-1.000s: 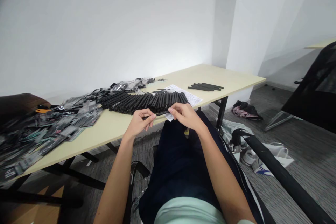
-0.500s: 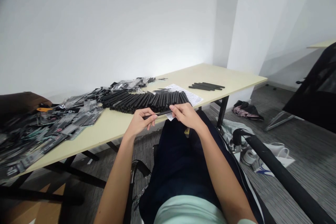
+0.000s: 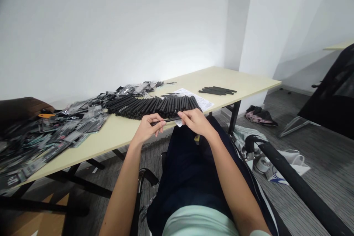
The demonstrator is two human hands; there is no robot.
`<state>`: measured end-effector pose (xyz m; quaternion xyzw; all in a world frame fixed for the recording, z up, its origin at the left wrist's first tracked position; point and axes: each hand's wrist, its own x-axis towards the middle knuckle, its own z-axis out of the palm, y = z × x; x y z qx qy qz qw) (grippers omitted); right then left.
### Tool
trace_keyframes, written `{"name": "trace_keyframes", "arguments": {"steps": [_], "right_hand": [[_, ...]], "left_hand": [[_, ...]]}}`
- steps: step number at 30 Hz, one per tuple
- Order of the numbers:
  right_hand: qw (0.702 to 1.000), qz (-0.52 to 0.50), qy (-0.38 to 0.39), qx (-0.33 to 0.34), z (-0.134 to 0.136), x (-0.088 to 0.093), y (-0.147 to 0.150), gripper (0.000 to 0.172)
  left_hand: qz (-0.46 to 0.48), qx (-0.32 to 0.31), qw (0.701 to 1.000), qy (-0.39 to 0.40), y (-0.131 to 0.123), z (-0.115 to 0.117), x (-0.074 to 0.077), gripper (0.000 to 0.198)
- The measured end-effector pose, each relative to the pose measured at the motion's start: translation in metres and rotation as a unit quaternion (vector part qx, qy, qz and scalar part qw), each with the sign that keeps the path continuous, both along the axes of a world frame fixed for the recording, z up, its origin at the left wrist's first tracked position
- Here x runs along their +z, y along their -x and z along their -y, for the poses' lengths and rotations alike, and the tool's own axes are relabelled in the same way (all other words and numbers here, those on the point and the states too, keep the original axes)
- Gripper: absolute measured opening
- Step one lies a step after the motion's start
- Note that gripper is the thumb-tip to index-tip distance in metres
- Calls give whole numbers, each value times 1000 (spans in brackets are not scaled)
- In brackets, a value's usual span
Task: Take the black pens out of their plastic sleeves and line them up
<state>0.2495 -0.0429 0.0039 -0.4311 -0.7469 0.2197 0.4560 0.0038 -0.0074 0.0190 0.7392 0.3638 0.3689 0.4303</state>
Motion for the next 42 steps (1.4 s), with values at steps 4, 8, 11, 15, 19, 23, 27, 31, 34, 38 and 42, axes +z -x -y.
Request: {"name": "trace_keyframes", "arguments": {"steps": [4,8,11,15,19,23,27,31,34,38,42], "right_hand": [[997,-64,32,22,0,-2,-1,38],[997,-67,32,37,-1,-5,-1,34],[999,-34,14,34,0,-4,-1,47],[1000,7,8,22,1,-2,0,63],[1000,17,16,8,0,-2,1,71],[999,-23,23,20,0,-2,0,58],[996,-67,28,42,-1,-3,0,32],[999,-28,11,34,0,-3,-1,38],[1000,17,-11,15,0,-2,0,53],[1000,26,-13,4,0,-1,1,59],[1000,-18,-10,-8,-1,-3,0,43]], "left_hand": [[7,0,1000,-4,0,1,1,43],[8,2,1000,-2,0,1,2,42],[2,1,1000,-3,0,1,2,42],[-9,-7,1000,-7,1,0,1,40],[-5,-14,1000,-1,3,-1,-2,39],[1,-5,1000,-3,2,-1,-2,38],[2,-2,1000,-8,0,-1,0,38],[0,-2,1000,-4,0,-1,0,39],[-5,-4,1000,-3,0,0,1,39],[-10,-10,1000,-5,0,1,1,39],[3,-14,1000,-5,1,-1,0,39]]}}
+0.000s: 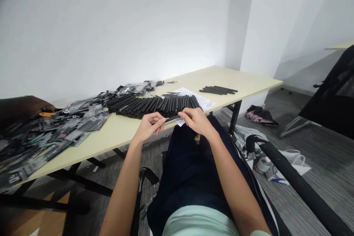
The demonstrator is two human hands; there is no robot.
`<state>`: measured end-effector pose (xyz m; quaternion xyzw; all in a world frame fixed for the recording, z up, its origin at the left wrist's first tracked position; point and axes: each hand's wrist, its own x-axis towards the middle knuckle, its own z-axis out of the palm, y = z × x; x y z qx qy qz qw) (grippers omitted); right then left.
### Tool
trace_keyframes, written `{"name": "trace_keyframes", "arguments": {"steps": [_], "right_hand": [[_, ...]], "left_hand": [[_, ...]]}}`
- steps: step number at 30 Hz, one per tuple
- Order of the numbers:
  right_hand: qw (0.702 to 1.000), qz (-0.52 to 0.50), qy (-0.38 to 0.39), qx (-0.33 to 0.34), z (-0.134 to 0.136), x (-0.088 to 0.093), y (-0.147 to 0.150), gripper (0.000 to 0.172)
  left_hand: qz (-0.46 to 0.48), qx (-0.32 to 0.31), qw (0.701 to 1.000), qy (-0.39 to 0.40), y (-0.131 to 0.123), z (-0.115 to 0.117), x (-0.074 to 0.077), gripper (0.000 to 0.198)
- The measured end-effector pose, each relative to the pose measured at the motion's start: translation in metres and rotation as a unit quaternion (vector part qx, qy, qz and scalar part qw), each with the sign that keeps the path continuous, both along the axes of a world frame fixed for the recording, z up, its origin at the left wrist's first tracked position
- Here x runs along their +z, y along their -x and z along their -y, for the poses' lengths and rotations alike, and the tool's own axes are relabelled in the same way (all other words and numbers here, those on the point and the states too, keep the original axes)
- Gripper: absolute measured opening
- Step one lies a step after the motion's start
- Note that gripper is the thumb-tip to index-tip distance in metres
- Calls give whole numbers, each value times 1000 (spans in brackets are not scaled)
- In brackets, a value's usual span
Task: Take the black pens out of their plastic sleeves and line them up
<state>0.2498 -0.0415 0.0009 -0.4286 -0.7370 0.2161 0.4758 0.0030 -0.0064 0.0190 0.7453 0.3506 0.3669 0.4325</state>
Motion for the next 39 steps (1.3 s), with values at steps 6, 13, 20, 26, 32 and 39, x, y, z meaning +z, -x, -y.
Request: {"name": "trace_keyframes", "arguments": {"steps": [6,13,20,26,32,39], "right_hand": [[998,-57,8,13,-2,-3,-1,27],[999,-43,3,-10,1,-1,-2,35],[1000,3,-16,-27,2,1,-2,58],[999,-7,13,-37,1,1,-1,63],[997,-75,10,2,-1,-3,-4,31],[999,-31,-2,11,-3,-5,-5,24]], "left_hand": [[6,-8,1000,-7,0,-3,-2,36],[18,-12,999,-29,1,-4,-4,31],[29,-4,999,-45,0,-4,-5,30],[42,18,997,-58,-2,-2,-2,31],[46,20,998,-44,-3,-3,-3,30],[30,8,998,-46,0,-4,-5,30]]}}
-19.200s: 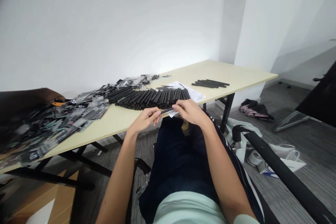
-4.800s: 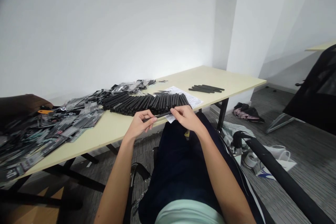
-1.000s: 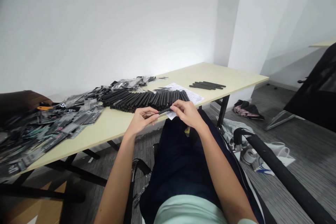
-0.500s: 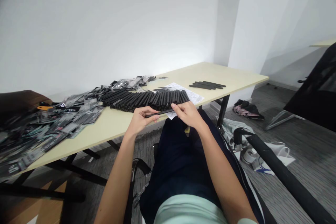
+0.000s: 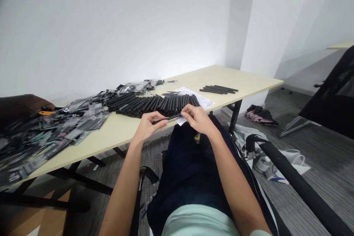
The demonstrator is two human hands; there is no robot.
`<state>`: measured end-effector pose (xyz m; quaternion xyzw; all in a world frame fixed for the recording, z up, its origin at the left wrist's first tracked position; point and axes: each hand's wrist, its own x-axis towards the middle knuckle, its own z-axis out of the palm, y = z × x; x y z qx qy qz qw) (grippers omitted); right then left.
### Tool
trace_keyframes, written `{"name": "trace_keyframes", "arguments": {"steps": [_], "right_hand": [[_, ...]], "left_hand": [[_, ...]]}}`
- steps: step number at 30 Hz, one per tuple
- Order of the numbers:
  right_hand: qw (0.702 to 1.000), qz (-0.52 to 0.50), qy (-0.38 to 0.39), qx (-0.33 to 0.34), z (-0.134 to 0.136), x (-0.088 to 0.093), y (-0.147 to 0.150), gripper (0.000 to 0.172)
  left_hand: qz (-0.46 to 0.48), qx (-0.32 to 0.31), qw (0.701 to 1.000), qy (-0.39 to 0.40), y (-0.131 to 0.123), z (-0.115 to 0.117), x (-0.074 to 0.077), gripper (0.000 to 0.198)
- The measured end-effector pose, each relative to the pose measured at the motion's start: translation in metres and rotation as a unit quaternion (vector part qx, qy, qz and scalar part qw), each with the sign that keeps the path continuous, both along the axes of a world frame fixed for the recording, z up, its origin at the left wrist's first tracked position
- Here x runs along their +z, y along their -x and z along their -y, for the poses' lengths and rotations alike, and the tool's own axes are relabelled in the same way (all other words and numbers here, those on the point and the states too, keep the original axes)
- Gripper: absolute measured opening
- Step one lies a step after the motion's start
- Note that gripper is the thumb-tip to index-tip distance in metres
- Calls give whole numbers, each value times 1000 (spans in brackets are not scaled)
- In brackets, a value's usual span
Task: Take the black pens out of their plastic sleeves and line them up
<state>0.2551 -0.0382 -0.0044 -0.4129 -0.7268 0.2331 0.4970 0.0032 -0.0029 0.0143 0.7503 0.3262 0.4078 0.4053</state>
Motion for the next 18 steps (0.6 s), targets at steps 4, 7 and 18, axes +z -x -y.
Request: {"name": "trace_keyframes", "arguments": {"steps": [4,7,18], "right_hand": [[997,59,-27,-29,1,4,0,41],[996,81,-19,-35,3,6,0,52],[995,77,24,-60,2,6,4,69]], "left_hand": [[0,-9,1000,8,1,-1,-1,30],[3,-7,1000,9,1,0,-1,30],[7,29,999,-27,-1,1,0,34]]}}
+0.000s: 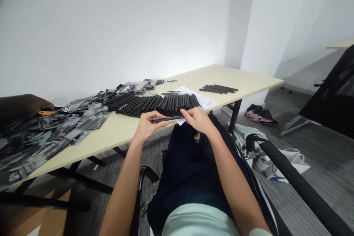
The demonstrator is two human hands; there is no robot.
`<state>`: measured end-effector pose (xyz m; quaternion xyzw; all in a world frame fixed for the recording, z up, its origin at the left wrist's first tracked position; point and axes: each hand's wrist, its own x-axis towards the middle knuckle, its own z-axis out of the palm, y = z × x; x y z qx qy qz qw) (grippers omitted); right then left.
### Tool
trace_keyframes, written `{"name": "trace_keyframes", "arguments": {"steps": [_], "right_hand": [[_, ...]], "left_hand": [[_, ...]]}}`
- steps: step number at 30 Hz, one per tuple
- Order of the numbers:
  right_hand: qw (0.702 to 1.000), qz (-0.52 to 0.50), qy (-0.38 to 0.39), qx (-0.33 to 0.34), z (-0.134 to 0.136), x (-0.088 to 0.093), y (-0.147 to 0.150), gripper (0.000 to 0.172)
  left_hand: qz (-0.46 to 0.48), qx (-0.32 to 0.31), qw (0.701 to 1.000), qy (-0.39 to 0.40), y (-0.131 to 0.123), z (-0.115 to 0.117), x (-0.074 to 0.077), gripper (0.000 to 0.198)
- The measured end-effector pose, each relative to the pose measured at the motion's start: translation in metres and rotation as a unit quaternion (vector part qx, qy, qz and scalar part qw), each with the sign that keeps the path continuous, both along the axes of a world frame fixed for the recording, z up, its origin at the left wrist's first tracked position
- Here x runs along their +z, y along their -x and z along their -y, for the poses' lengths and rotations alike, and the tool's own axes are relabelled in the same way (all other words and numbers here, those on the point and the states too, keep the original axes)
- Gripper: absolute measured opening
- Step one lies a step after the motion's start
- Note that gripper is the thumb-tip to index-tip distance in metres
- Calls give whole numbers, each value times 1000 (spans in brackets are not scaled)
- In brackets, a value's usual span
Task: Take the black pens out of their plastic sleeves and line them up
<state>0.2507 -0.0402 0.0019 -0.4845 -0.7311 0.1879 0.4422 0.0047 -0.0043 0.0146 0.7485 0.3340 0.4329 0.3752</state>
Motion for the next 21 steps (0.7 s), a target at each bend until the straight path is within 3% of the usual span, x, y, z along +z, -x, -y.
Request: {"name": "trace_keyframes", "arguments": {"steps": [9,17,21], "right_hand": [[993,-94,-17,-73,-4,-3,-18,67],[988,-134,13,-73,-6,-6,-15,71],[980,-191,8,-63,-7,-7,-17,71]], "left_hand": [[8,13,1000,21,2,-1,-2,36],[34,-22,998,54,3,2,0,36],[43,-2,999,31,6,0,3,39]]}}
